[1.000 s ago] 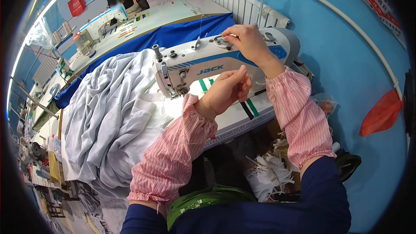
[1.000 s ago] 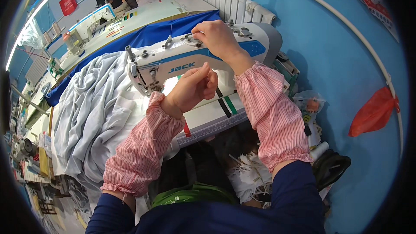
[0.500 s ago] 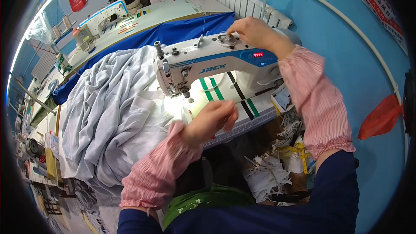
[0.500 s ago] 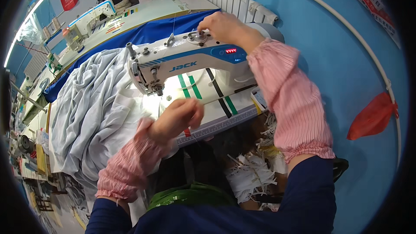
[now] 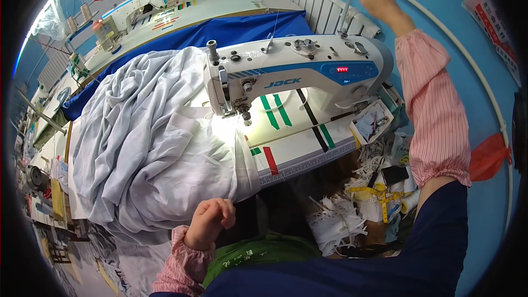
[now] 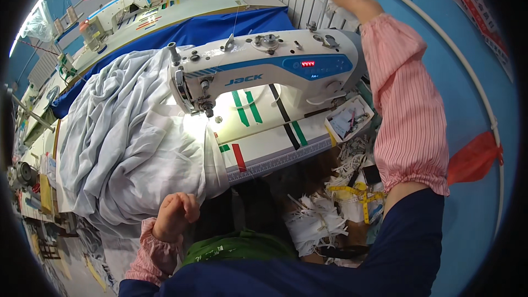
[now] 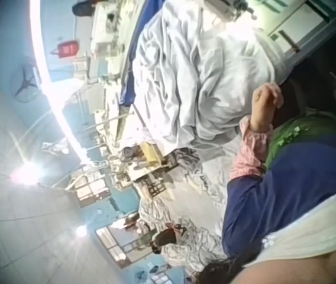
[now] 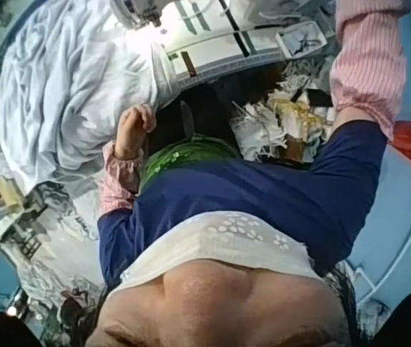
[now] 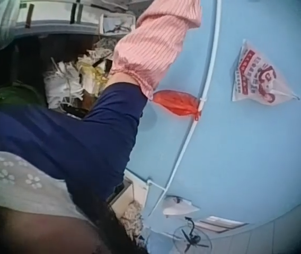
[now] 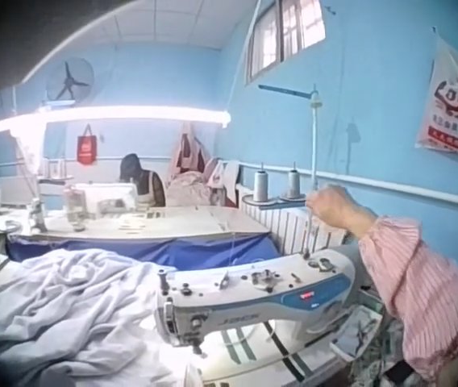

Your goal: Sewing fabric pieces together using an industrial sewing machine at a factory workstation.

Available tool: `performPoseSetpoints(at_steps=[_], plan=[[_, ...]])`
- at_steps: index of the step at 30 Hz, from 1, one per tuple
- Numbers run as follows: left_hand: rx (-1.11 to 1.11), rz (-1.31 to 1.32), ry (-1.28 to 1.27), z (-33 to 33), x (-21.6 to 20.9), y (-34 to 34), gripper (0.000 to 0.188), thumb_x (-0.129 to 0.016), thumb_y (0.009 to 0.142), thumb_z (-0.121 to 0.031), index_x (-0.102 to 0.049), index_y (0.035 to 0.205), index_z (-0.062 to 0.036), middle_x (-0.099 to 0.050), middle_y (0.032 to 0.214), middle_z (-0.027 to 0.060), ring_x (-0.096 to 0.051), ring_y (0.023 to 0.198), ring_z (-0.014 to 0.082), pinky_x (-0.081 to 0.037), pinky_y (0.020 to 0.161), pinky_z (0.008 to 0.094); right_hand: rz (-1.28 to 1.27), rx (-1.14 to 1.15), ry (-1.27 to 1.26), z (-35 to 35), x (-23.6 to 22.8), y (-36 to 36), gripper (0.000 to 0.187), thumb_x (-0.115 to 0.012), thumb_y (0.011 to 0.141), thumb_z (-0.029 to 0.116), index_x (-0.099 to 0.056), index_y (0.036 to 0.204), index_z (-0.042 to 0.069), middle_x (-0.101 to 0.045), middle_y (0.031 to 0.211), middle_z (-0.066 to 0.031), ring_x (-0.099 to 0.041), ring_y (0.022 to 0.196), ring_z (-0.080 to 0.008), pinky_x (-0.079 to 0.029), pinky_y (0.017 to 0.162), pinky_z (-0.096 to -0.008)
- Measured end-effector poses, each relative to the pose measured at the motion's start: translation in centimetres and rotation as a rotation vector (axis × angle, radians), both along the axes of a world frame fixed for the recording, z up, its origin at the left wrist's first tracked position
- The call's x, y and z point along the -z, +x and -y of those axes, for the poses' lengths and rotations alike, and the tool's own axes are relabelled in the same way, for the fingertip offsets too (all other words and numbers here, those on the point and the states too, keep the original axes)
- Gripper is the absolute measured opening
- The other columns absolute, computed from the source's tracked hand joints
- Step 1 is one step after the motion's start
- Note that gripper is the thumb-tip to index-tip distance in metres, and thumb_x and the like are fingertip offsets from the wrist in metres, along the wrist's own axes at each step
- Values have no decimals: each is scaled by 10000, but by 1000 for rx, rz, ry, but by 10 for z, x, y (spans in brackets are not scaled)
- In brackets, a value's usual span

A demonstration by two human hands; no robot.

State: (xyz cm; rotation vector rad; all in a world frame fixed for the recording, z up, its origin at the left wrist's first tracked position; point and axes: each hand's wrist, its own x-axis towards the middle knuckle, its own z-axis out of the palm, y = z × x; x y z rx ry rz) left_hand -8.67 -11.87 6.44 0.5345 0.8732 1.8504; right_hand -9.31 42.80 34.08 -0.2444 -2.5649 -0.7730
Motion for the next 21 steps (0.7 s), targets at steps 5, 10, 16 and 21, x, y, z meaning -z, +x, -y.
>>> performPoseSetpoints(at_steps=[5, 10, 16, 21], plan=[[-55, -99, -10, 0, 4, -10, 379, -477, 1031, -285, -562, 777, -17, -483, 681, 58, -440, 583, 150, -359, 540, 273, -327, -85, -31, 7, -26, 13, 145, -576, 874, 186, -659, 875, 66, -675, 845, -182, -658, 794, -390, -516, 681, -473], [-229, -513, -456, 19, 1, -18, 277, -548, 1000, -205, -622, 829, 1, -549, 719, -10, -491, 638, 77, -386, 581, 228, -406, -408, -155, 98, 42, 24, 124, -577, 933, 76, -640, 1039, 66, -672, 1042, -174, -673, 896, -312, -552, 728, -361], [-626, -1190, -654, 8, 0, -49, 125, -638, 913, -107, -652, 956, 10, -632, 824, 120, -597, 671, 229, -470, 630, 322, 105, -857, -603, 254, 221, 51, 266, -611, 795, -27, -676, 1046, 34, -692, 994, -115, -677, 939, -284, -559, 782, -363], [-630, -1461, -723, -16, 5, -73, 256, -648, 902, -105, -622, 1122, 23, -649, 1048, 166, -650, 872, 320, -516, 753, 382, 18, -805, -670, 287, 292, 15, 279, -596, 822, -21, -689, 1070, 66, -657, 1171, -110, -621, 1107, -281, -515, 928, -367]])
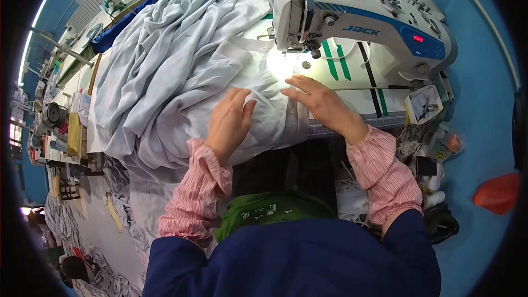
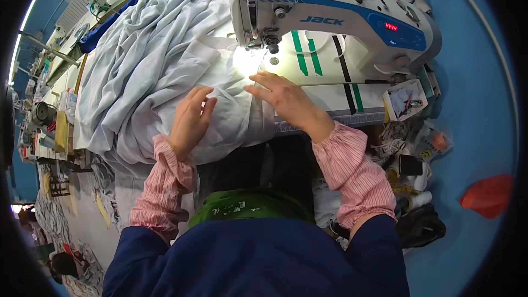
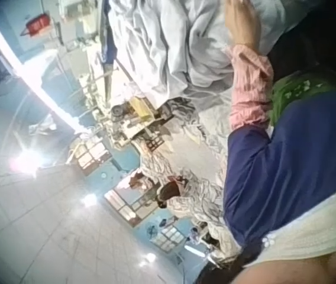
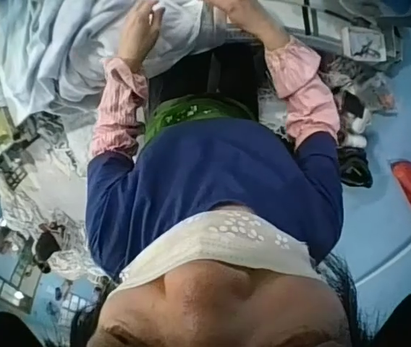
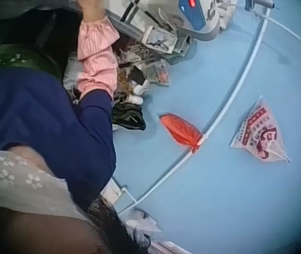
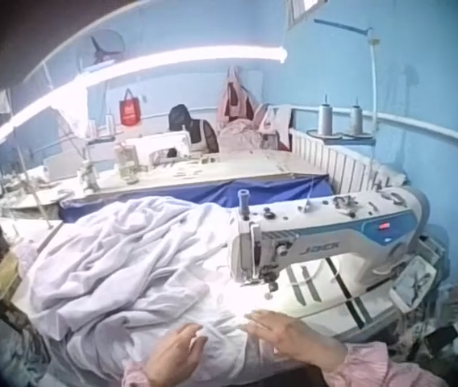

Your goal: Sewing fabric pieces together using an industrial sewing machine at a factory workstation.

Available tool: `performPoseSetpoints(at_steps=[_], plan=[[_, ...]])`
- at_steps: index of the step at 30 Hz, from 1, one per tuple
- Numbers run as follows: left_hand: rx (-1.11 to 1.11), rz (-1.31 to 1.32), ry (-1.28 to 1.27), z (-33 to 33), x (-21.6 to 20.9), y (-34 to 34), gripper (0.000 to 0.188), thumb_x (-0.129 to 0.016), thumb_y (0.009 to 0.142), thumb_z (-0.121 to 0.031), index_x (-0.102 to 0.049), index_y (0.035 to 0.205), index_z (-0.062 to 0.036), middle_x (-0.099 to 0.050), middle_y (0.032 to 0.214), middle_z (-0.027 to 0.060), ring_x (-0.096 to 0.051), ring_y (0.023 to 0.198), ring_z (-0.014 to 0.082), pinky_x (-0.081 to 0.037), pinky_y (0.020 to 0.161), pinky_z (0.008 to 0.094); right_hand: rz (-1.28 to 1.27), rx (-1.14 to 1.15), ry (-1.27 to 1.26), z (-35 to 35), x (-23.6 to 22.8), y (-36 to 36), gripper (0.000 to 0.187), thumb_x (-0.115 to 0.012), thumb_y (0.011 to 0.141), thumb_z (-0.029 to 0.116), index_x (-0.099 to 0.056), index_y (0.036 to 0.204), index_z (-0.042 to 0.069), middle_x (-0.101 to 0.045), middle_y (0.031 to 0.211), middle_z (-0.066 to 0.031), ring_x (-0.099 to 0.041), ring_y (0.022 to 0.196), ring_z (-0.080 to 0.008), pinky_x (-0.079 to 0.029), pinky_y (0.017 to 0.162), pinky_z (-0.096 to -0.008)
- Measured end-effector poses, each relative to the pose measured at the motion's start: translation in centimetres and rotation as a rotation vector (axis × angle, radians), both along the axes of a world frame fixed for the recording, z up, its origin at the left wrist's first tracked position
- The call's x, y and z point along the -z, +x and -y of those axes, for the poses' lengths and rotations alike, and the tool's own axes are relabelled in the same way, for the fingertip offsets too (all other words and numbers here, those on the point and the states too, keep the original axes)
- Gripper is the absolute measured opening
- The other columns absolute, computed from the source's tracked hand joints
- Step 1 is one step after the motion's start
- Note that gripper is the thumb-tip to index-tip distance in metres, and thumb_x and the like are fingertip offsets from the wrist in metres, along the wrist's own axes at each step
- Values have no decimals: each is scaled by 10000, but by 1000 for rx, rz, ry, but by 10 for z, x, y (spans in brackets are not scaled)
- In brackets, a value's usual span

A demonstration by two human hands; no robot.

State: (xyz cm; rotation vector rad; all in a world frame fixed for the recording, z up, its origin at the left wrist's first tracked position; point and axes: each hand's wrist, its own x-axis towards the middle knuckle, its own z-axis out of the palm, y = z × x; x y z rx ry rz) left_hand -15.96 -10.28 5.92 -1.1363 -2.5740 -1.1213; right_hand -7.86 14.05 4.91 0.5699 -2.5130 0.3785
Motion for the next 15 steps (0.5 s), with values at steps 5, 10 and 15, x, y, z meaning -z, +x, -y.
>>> performPoseSetpoints(at_steps=[5, 10, 15], plan=[[-161, -238, -115, 0, 14, -18, 310, -653, 894, -138, -612, 1160, 18, -623, 1170, 170, -582, 1057, 364, -474, 888, 420, 55, 28, -117, -1, 18, -16, 206, -635, 812, 26, -682, 1010, 62, -672, 1055, -87, -616, 1073, -280, -507, 912, -370], [-369, -316, -132, 15, 14, -61, 362, -637, 915, -256, -617, 1185, -16, -619, 1225, 146, -539, 1135, 375, -432, 962, 443, 97, 67, -128, 4, 22, -19, 86, -615, 817, 65, -647, 897, 63, -652, 923, -74, -618, 994, -280, -502, 863, -372], [-463, -24, -470, 29, 9, -114, 535, -467, 977, -510, -617, 1243, -71, -627, 1262, 125, -532, 1175, 376, -370, 1007, 510, 255, -110, -10, 43, 10, 60, 76, -553, 764, 76, -574, 833, 54, -543, 769, -122, -551, 781, -321, -461, 749, -414]])
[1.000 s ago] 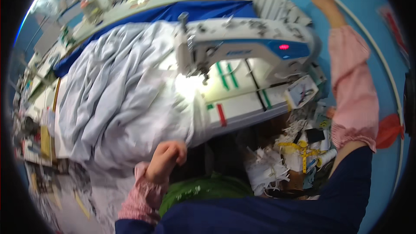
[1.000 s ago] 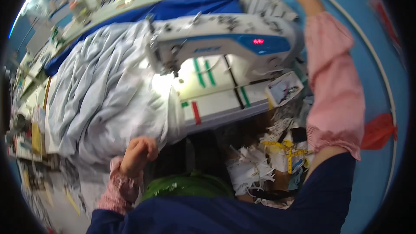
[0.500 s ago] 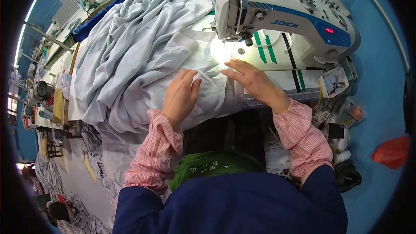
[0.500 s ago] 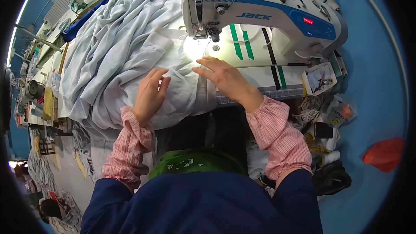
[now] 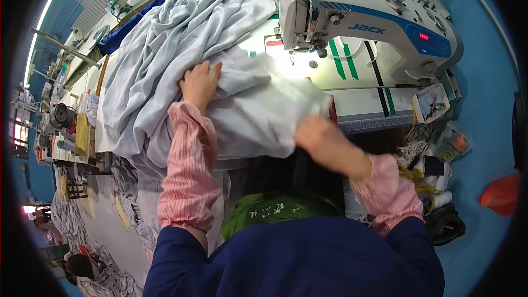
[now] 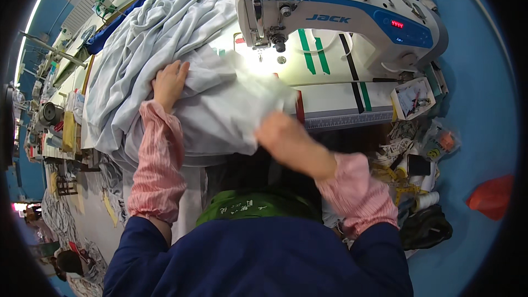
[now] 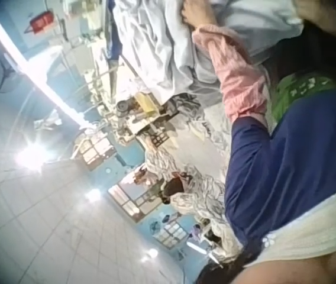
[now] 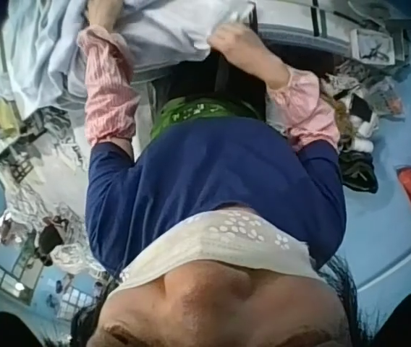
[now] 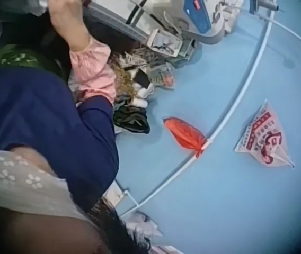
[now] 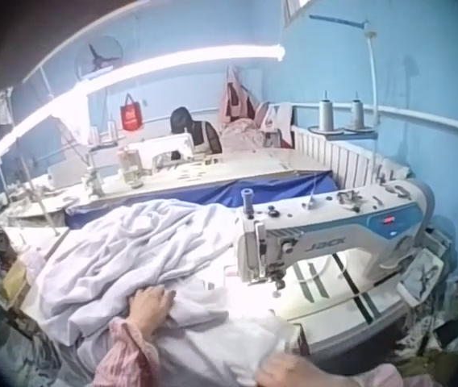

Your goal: Sewing fabric pieces together using an industrial sewing machine at a factory workstation.

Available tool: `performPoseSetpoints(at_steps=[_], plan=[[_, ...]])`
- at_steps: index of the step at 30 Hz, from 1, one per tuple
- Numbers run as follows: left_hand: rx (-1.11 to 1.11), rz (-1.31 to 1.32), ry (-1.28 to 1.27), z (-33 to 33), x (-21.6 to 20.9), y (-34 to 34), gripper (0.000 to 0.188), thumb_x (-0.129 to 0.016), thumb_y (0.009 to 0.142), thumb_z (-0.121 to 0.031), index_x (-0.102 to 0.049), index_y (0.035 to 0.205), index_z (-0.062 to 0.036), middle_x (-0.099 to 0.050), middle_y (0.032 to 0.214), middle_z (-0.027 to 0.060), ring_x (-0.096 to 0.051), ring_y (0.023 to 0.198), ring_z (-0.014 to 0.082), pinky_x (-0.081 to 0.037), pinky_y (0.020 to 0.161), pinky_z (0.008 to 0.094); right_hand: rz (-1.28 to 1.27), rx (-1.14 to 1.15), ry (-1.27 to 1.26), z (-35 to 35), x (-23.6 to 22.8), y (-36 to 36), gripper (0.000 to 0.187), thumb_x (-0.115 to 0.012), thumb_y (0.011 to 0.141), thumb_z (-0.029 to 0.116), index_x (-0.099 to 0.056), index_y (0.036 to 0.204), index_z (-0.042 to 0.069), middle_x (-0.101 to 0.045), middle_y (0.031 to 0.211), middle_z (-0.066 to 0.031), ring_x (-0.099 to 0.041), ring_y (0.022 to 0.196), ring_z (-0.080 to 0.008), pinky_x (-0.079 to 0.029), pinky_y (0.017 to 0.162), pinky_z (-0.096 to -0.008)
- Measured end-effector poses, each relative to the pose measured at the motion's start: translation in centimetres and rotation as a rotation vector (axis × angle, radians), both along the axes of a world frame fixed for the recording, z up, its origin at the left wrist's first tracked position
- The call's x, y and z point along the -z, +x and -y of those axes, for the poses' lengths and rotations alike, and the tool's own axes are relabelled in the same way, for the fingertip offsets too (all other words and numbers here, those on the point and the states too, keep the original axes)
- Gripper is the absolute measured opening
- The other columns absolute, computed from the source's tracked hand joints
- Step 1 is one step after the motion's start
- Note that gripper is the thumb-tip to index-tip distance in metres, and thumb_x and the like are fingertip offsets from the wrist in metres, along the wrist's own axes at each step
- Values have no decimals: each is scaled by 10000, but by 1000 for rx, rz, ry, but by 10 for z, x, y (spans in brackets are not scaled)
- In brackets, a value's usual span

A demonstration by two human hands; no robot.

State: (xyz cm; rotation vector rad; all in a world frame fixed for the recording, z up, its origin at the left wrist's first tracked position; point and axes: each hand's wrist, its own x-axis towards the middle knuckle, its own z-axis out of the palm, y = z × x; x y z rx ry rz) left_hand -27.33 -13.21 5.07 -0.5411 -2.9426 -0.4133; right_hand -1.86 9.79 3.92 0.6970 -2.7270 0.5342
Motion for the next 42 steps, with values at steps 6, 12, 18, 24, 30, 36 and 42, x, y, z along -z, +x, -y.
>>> performPoseSetpoints(at_steps=[6, 12, 18, 24, 30, 36, 42], plan=[[352, 20, -54, -30, 20, -29, 588, -496, 965, -494, -557, 1330, -37, -517, 1400, 227, -470, 1281, 431, -328, 1104, 477, 949, -230, -194, 40, 4, 81, 149, -582, 922, 155, -651, 965, 31, -671, 898, -151, -665, 861, -319, -530, 774, -413], [438, -126, -46, -69, 33, 6, 593, -557, 935, -477, -504, 1401, -114, -406, 1513, 171, -336, 1394, 438, -243, 1140, 533, 52, 132, -409, -7, -19, 12, 123, -680, 806, 25, -644, 923, 25, -655, 930, -104, -641, 886, -284, -527, 751, -370], [603, -162, -30, -90, 30, 32, 634, -578, 893, -527, -514, 1399, -151, -426, 1496, 117, -333, 1419, 313, -218, 1128, 572, -140, 248, -134, -12, 2, -63, 365, -696, 856, 163, -606, 1195, 62, -587, 1296, -111, -544, 1229, -297, -447, 1007, -392], [703, -155, -77, -102, 21, 17, 724, -615, 827, -612, -533, 1375, -145, -449, 1473, 109, -337, 1413, 301, -246, 1104, 582, -44, 431, 25, -21, 21, -71, 546, -628, 912, 370, -534, 1342, 48, -534, 1405, -115, -456, 1351, -254, -357, 1104, -438], [796, -73, -107, -124, 21, 6, 833, -640, 778, -669, -540, 1338, -60, -514, 1392, 127, -397, 1369, 291, -274, 1102, 537, -22, 569, 70, -30, 19, -63, 575, -631, 904, 399, -543, 1337, 32, -528, 1417, -128, -447, 1365, -249, -354, 1106, -452], [952, -154, -19, -143, 25, -11, 837, -661, 759, -681, -584, 1278, -30, -582, 1277, 164, -504, 1239, 311, -315, 1091, 452, -29, 666, 73, -30, 21, -63, 575, -637, 896, 382, -551, 1327, 10, -523, 1421, -147, -445, 1368, -260, -334, 1117, -484], [1027, -59, 142, -142, 21, -15, 801, -718, 749, -576, -556, 1324, -42, -547, 1357, 201, -471, 1263, 398, -329, 1095, 449, -30, 639, 51, -30, 20, -61, 555, -629, 903, 372, -559, 1315, 6, -526, 1415, -156, -445, 1369, -273, -337, 1109, -503]])
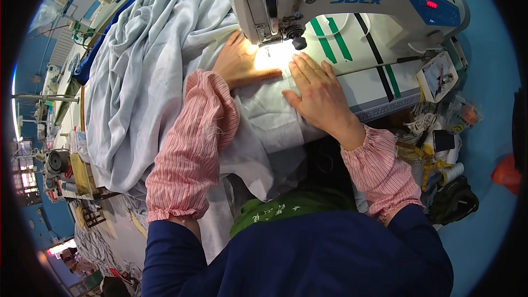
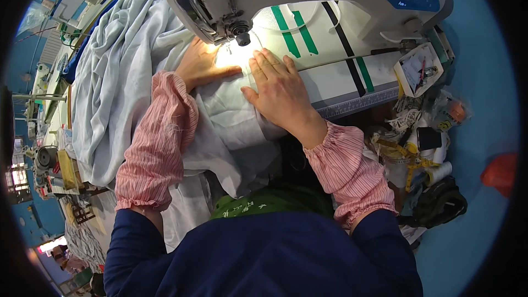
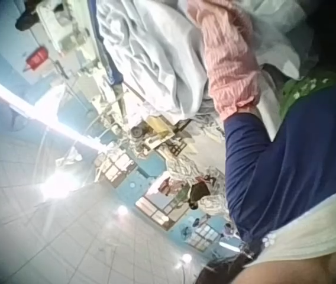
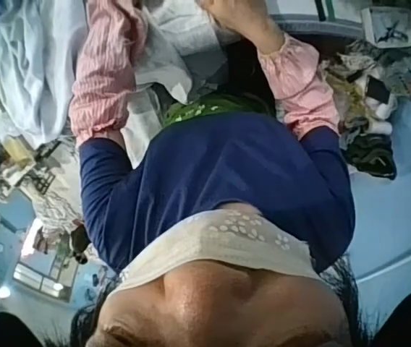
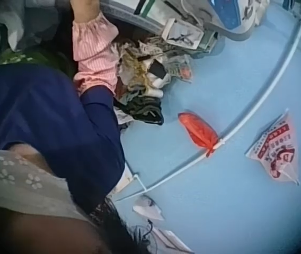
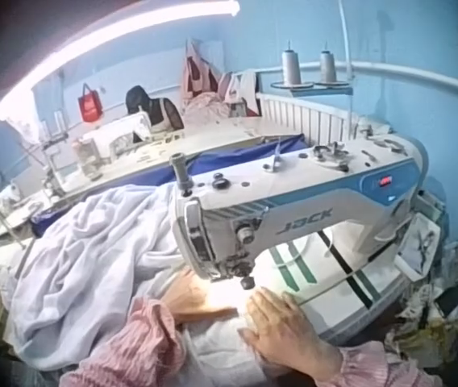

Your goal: Sewing fabric pieces together using an industrial sewing machine at a factory workstation.

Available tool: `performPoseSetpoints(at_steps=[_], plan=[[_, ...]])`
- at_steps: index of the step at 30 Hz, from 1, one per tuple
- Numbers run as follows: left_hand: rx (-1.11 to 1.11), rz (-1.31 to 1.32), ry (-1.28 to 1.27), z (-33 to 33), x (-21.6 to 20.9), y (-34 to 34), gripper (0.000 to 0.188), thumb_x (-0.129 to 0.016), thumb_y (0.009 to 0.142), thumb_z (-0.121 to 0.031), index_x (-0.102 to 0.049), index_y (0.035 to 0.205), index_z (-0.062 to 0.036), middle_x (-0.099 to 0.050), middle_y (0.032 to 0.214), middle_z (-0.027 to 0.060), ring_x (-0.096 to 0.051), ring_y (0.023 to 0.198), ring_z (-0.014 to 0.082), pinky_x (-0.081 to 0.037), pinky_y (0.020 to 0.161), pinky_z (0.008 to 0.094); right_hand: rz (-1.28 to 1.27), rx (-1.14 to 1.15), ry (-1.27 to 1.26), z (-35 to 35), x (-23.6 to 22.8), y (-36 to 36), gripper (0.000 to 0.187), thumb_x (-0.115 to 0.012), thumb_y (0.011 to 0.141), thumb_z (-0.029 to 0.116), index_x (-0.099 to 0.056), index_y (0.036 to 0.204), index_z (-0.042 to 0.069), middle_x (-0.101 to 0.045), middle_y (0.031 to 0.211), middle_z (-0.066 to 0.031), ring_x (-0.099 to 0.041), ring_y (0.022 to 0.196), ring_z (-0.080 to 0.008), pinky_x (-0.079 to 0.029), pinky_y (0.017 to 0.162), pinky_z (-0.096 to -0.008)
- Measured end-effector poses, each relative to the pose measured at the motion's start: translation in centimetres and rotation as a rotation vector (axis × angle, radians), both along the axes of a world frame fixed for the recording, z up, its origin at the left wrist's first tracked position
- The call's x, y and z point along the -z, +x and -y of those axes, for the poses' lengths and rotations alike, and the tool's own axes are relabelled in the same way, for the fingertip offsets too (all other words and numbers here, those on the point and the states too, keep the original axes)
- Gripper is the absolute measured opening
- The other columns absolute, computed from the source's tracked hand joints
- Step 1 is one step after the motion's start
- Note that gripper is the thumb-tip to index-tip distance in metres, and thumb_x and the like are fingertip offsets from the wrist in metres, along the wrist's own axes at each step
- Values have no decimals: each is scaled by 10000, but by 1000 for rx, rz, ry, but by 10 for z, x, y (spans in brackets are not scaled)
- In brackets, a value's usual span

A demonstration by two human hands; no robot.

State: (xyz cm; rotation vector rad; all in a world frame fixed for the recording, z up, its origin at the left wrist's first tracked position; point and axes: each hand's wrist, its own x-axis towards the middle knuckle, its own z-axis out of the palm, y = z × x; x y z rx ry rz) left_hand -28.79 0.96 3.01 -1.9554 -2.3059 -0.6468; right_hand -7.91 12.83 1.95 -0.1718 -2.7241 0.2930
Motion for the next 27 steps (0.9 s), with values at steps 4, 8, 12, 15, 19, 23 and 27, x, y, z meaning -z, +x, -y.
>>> performPoseSetpoints(at_steps=[4, 8, 12, 15, 19, 23, 27], plan=[[0, -63, 11, 0, -1, 0, 833, -661, 762, -671, -575, 1303, -43, -585, 1268, 167, -511, 1217, 317, -320, 1086, 417, -20, -106, -26, -2, 0, 4, 519, -629, 908, 352, -571, 1298, 13, -547, 1389, -161, -465, 1354, -285, -351, 1096, -505], [-1, -85, -13, -1, 1, 0, 852, -664, 759, -666, -550, 1320, -35, -573, 1285, 178, -498, 1234, 325, -317, 1087, 428, -11, -80, -33, 0, -1, 5, 510, -639, 905, 340, -573, 1297, 21, -559, 1375, -160, -477, 1343, -292, -355, 1094, -501], [-17, -52, -30, 0, 2, 2, 847, -666, 760, -661, -557, 1302, -20, -564, 1295, 191, -490, 1239, 341, -309, 1098, 445, -110, -64, -86, -2, -8, 4, 501, -695, 871, 291, -578, 1276, 21, -577, 1329, -169, -503, 1299, -315, -373, 1085, -468], [-63, -38, -39, 1, 1, 4, 813, -668, 760, -641, -575, 1285, -27, -564, 1292, 194, -494, 1228, 350, -313, 1099, 456, -180, -52, -125, -8, -14, -5, 505, -727, 846, 271, -581, 1262, 24, -595, 1283, -173, -527, 1247, -327, -388, 1063, -450], [-58, -1, -87, 0, 0, 3, 774, -669, 762, -616, -590, 1275, -42, -579, 1272, 191, -494, 1222, 360, -319, 1097, 467, -125, -155, -82, -17, -13, -28, 496, -731, 839, 265, -587, 1250, 28, -630, 1219, -138, -563, 1161, -309, -411, 995, -428], [-22, 14, -48, -2, 1, 2, 722, -652, 780, -594, -600, 1275, -71, -609, 1236, 169, -507, 1207, 344, -335, 1075, 469, -133, -218, -121, -14, -4, -32, 429, -717, 849, 256, -619, 1197, 26, -653, 1180, -102, -588, 1099, -276, -417, 949, -410], [12, 5, -42, -3, 3, 3, 666, -640, 794, -587, -624, 1256, -107, -621, 1237, 140, -528, 1183, 321, -348, 1053, 460, -175, -218, -147, -14, -1, -30, 355, -709, 853, 256, -659, 1116, 23, -669, 1150, -82, -609, 1044, -239, -425, 927, -397]])
